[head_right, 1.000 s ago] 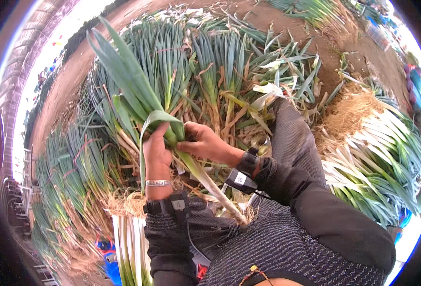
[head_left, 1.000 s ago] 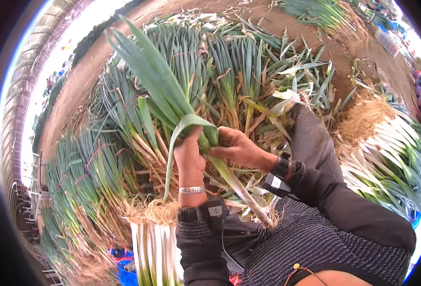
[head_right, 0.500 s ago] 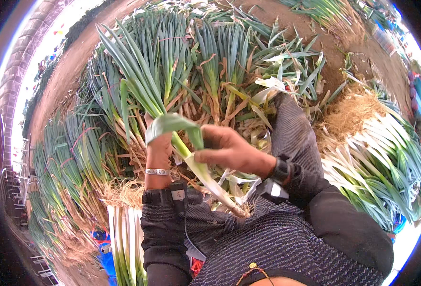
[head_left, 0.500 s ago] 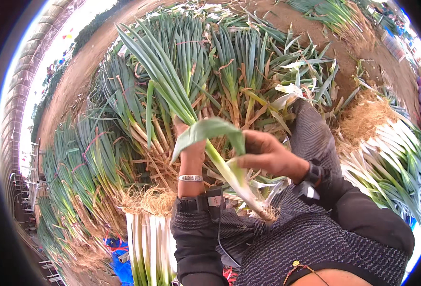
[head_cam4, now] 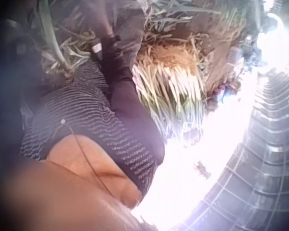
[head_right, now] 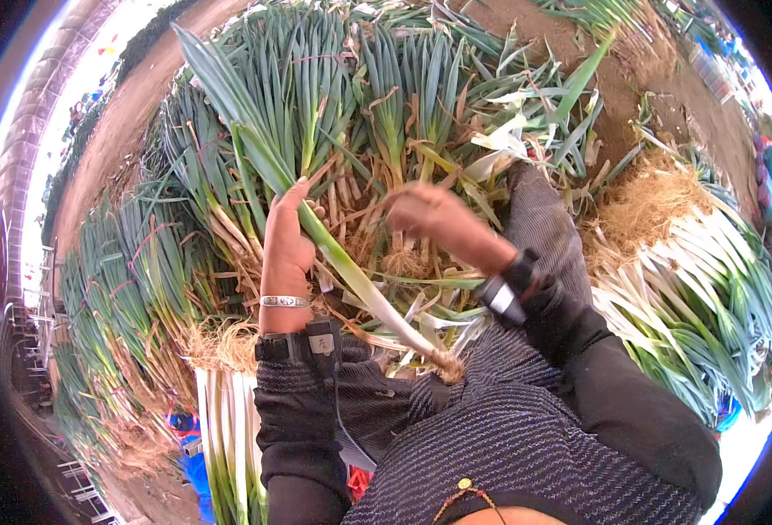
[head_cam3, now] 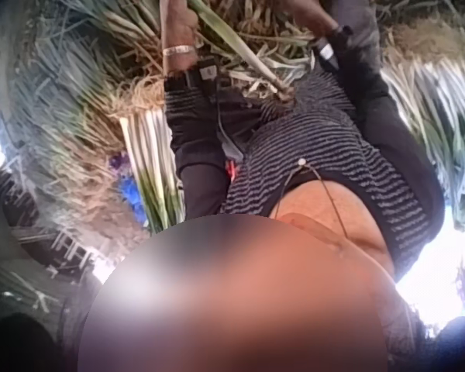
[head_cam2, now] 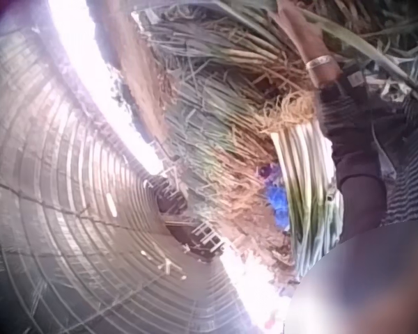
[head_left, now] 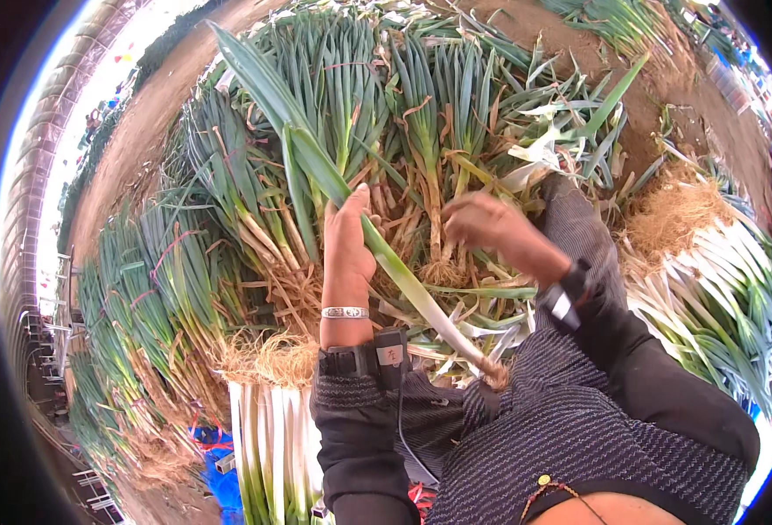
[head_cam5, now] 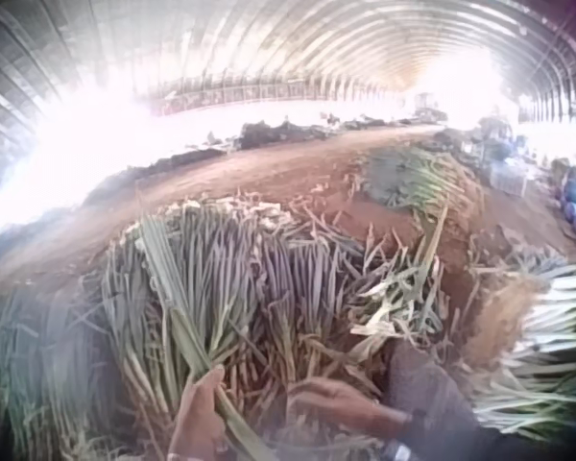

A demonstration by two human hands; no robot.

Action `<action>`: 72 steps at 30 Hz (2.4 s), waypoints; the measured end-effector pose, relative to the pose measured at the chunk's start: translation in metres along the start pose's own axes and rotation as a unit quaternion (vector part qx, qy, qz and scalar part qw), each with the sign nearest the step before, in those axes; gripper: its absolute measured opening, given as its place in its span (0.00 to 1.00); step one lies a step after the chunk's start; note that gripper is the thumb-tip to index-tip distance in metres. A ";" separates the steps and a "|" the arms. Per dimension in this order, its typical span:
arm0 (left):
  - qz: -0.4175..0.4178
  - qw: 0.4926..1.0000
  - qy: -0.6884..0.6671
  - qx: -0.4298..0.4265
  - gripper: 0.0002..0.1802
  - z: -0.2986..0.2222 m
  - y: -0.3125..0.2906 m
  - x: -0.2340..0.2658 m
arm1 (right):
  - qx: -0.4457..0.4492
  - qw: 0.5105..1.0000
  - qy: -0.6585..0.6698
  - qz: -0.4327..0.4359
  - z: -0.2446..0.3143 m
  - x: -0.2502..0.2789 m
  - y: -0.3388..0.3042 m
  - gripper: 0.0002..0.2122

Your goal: Preparing scallions for bundling by peeling back outer layers and cleaning the stalks.

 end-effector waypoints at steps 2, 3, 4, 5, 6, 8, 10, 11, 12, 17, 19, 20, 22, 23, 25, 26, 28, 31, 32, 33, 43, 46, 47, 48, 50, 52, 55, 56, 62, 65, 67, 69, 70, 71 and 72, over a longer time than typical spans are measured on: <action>-0.005 0.999 -0.040 -0.002 0.17 -0.002 0.007 0.002 | 0.095 0.959 -0.267 0.027 -0.006 -0.047 -0.009 0.18; -0.015 0.997 -0.080 -0.004 0.19 -0.001 0.009 0.006 | 0.160 0.905 -0.393 0.035 -0.008 -0.066 -0.012 0.19; -0.029 0.996 -0.081 -0.035 0.20 -0.003 0.011 0.011 | 0.160 0.906 -0.391 0.036 -0.015 -0.078 -0.014 0.19; -0.027 0.996 -0.080 -0.034 0.20 -0.004 0.010 0.008 | 0.200 0.888 -0.413 -0.020 -0.018 -0.082 -0.015 0.19; -0.039 0.995 -0.070 -0.053 0.21 -0.007 0.009 0.007 | 0.239 0.865 -0.434 -0.075 -0.019 -0.083 -0.015 0.19; -0.062 0.994 -0.059 -0.073 0.24 -0.014 0.005 0.007 | 0.240 0.860 -0.439 -0.101 -0.024 -0.082 -0.008 0.19; -0.069 0.993 -0.058 -0.079 0.25 -0.014 0.007 0.010 | 0.242 0.854 -0.444 -0.124 -0.027 -0.081 -0.004 0.18; -0.076 0.992 -0.059 -0.086 0.25 -0.014 0.007 0.013 | 0.237 0.854 -0.443 -0.137 -0.028 -0.081 -0.002 0.17; -0.077 0.992 -0.059 -0.086 0.25 -0.014 0.007 0.016 | 0.232 0.854 -0.441 -0.151 -0.029 -0.080 -0.001 0.17; -0.086 0.983 -0.095 -0.130 0.28 -0.019 0.004 0.021 | 0.216 0.867 -0.417 -0.165 -0.036 -0.074 0.010 0.13; -0.072 0.983 -0.100 -0.134 0.29 -0.021 0.001 0.021 | 0.209 0.876 -0.405 -0.161 -0.037 -0.073 0.012 0.12; -0.057 0.983 -0.104 -0.138 0.29 -0.024 -0.001 0.018 | 0.228 0.872 -0.402 -0.160 -0.036 -0.073 0.012 0.11; -0.031 0.989 -0.103 -0.105 0.26 -0.029 -0.009 0.017 | 0.246 0.869 -0.399 -0.161 -0.034 -0.069 0.012 0.10; -0.007 0.992 -0.100 -0.074 0.23 -0.031 -0.012 0.016 | 0.260 0.865 -0.395 -0.167 -0.030 -0.069 0.011 0.10; 0.041 0.991 -0.107 -0.063 0.23 -0.034 -0.010 0.018 | 0.273 0.862 -0.390 -0.172 -0.023 -0.067 0.011 0.10; 0.090 0.988 -0.114 -0.050 0.23 -0.035 -0.011 0.016 | 0.272 0.866 -0.386 -0.165 -0.018 -0.068 0.011 0.10; 0.073 0.991 -0.089 -0.068 0.22 -0.039 -0.010 0.018 | 0.271 0.869 -0.382 -0.158 -0.011 -0.070 0.008 0.10; 0.045 0.990 -0.064 -0.119 0.20 -0.045 -0.013 0.010 | 0.293 0.872 -0.369 -0.129 -0.003 -0.076 0.002 0.10; 0.014 0.984 -0.083 -0.154 0.19 -0.047 -0.014 0.010 | 0.320 0.860 -0.381 -0.112 0.001 -0.082 -0.002 0.09; -0.017 0.977 -0.102 -0.188 0.17 -0.049 -0.015 0.010 | 0.347 0.846 -0.393 -0.095 0.005 -0.088 -0.007 0.09; -0.083 0.963 -0.146 -0.210 0.15 -0.054 -0.005 0.033 | 0.389 0.873 -0.291 0.034 0.005 -0.090 -0.022 0.09; -0.074 0.963 -0.176 -0.189 0.15 -0.060 -0.007 0.033 | 0.228 0.935 -0.270 0.016 0.002 -0.075 -0.015 0.08; -0.074 0.963 -0.176 -0.189 0.15 -0.061 -0.007 0.037 | 0.228 0.935 -0.270 0.016 0.003 -0.076 -0.016 0.08; -0.091 0.959 -0.183 -0.196 0.15 -0.064 -0.007 0.043 | 0.190 0.950 -0.245 0.022 0.003 -0.075 -0.017 0.09; -0.112 0.953 -0.189 -0.210 0.15 -0.072 -0.009 0.052 | 0.138 0.969 -0.202 0.037 -0.003 -0.071 -0.021 0.10; -0.108 0.948 -0.195 -0.228 0.15 -0.079 -0.010 0.059 | 0.157 0.952 -0.262 0.034 -0.015 -0.057 -0.028 0.10; -0.113 0.940 -0.191 -0.258 0.15 -0.092 -0.014 0.070 | 0.208 0.903 -0.375 0.017 -0.031 -0.035 -0.038 0.10; -0.116 0.935 -0.191 -0.274 0.15 -0.096 -0.014 0.074 | 0.204 0.881 -0.427 0.018 -0.040 -0.026 -0.041 0.10; -0.139 0.917 -0.242 -0.286 0.15 -0.106 -0.017 0.108 | 0.158 0.734 -0.661 0.022 -0.081 0.045 -0.041 0.07; -0.150 0.907 -0.255 -0.299 0.16 -0.118 -0.016 0.141 | 0.121 0.647 -0.748 -0.088 -0.092 0.135 -0.034 0.08; -0.167 0.902 -0.236 -0.321 0.16 -0.119 -0.022 0.149 | 0.017 0.733 -0.663 -0.150 -0.057 0.149 -0.020 0.09; -0.195 0.896 -0.239 -0.320 0.16 -0.118 -0.024 0.150 | 0.243 0.555 -0.731 -0.312 0.001 0.115 -0.019 0.13; -0.195 0.897 -0.230 -0.322 0.17 -0.118 -0.022 0.147 | 0.218 0.582 -0.701 -0.348 0.015 0.111 -0.008 0.16; -0.191 0.898 -0.232 -0.322 0.17 -0.117 -0.021 0.141 | 0.189 0.607 -0.670 -0.383 0.024 0.106 0.000 0.19; -0.203 0.895 -0.237 -0.319 0.17 -0.114 -0.020 0.140 | 0.203 0.671 -0.646 -0.303 0.027 0.085 0.008 0.21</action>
Point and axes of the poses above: each hand's wrist, its own y-axis towards the middle knuckle, its own x-axis out of the back of the hand, z = x × y, the point moved 4 cm from there along y, towards the middle knuckle, and after that the axes turned 4 degrees about -x, right-handed, at the moved point
